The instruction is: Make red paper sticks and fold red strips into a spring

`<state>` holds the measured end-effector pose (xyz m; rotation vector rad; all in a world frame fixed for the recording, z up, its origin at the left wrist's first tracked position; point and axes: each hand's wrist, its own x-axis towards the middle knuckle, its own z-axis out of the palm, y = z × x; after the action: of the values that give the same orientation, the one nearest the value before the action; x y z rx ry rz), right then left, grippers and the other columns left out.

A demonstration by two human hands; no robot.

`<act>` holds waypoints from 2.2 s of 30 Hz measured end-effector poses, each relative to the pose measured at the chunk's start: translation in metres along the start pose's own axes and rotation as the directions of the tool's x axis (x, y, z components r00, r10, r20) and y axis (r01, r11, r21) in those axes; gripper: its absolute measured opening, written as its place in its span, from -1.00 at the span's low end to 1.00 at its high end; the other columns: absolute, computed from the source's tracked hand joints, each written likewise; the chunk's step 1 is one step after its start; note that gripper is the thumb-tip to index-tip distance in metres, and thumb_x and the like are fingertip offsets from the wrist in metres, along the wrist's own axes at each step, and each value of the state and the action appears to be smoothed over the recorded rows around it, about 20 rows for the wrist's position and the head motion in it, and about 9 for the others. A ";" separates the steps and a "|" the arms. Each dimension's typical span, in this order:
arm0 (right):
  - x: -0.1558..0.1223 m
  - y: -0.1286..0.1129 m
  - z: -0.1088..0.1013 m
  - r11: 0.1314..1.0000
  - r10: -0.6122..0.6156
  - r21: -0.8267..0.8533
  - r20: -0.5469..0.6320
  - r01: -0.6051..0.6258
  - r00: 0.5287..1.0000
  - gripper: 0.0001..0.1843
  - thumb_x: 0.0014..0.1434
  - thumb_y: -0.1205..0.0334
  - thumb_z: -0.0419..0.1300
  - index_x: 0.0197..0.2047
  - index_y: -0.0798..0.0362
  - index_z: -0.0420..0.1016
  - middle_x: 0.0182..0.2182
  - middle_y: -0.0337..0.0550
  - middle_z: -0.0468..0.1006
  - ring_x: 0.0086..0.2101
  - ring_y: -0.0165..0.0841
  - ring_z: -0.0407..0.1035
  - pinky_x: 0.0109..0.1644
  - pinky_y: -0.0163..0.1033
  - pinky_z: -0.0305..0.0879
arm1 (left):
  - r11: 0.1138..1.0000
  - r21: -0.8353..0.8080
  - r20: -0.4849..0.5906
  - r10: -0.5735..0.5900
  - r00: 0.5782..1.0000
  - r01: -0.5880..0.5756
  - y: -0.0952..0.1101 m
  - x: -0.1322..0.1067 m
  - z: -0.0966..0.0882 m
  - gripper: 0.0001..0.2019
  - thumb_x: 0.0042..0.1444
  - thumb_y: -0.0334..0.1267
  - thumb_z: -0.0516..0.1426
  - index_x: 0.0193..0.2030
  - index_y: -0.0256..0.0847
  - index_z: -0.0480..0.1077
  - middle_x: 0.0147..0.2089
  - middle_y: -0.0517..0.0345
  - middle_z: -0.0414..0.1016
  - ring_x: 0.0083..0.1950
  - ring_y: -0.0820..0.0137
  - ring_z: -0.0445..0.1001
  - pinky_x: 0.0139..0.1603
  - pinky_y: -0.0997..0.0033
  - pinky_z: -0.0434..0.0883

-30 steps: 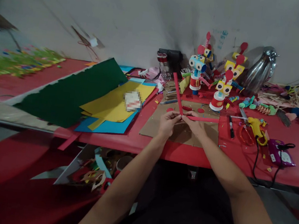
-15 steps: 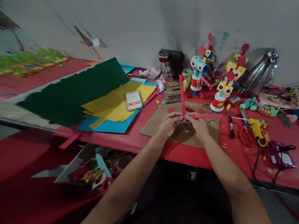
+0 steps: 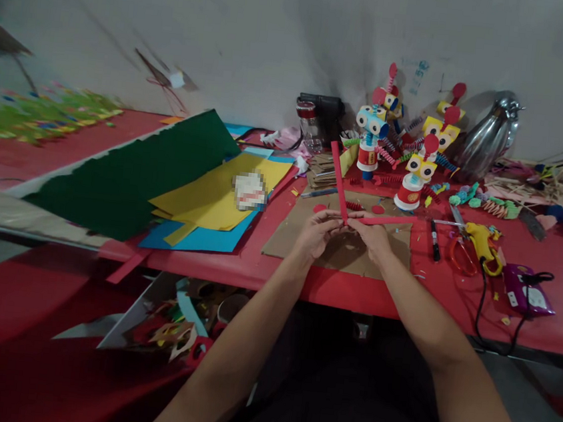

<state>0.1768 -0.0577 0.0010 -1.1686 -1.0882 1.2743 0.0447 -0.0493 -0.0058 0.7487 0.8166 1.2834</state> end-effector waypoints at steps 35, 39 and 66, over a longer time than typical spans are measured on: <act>0.002 -0.002 0.000 0.993 0.076 0.090 0.020 -0.077 0.997 -0.89 -0.23 0.21 0.20 -0.51 -0.02 0.42 -0.60 -0.36 0.43 -0.50 -0.42 0.31 -0.36 -0.27 0.24 | 0.990 0.138 0.038 0.025 0.999 -0.029 -0.002 -0.002 0.002 -0.90 -0.32 -0.41 0.28 -0.54 -0.21 0.53 -0.53 0.21 0.50 -0.51 0.53 0.39 -0.45 0.52 0.34; -0.002 -0.005 0.000 0.996 0.055 0.068 0.027 -0.057 0.998 -0.86 -0.20 0.18 0.23 -0.46 -0.02 0.44 -0.55 -0.35 0.44 -0.46 -0.40 0.32 -0.35 -0.27 0.25 | 0.988 0.149 0.042 0.030 0.999 -0.036 -0.002 -0.003 0.002 -0.88 -0.31 -0.42 0.28 -0.52 -0.23 0.50 -0.54 0.23 0.47 -0.54 0.55 0.35 -0.48 0.54 0.28; 0.002 -0.008 -0.005 0.993 -0.114 -0.004 0.154 0.116 0.981 -0.74 -0.10 0.13 0.25 -0.29 -0.01 0.41 -0.47 -0.29 0.49 -0.45 -0.41 0.36 -0.33 -0.25 0.31 | 0.995 -0.089 0.001 -0.047 0.999 0.047 0.002 0.006 -0.009 -0.86 -0.16 -0.47 0.31 -0.47 -0.24 0.44 -0.52 0.28 0.46 -0.49 0.58 0.41 -0.32 0.57 0.38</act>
<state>0.1829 -0.0559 0.0086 -1.0144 -1.2605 1.2847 0.0370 -0.0424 -0.0095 0.6547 0.7685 1.2694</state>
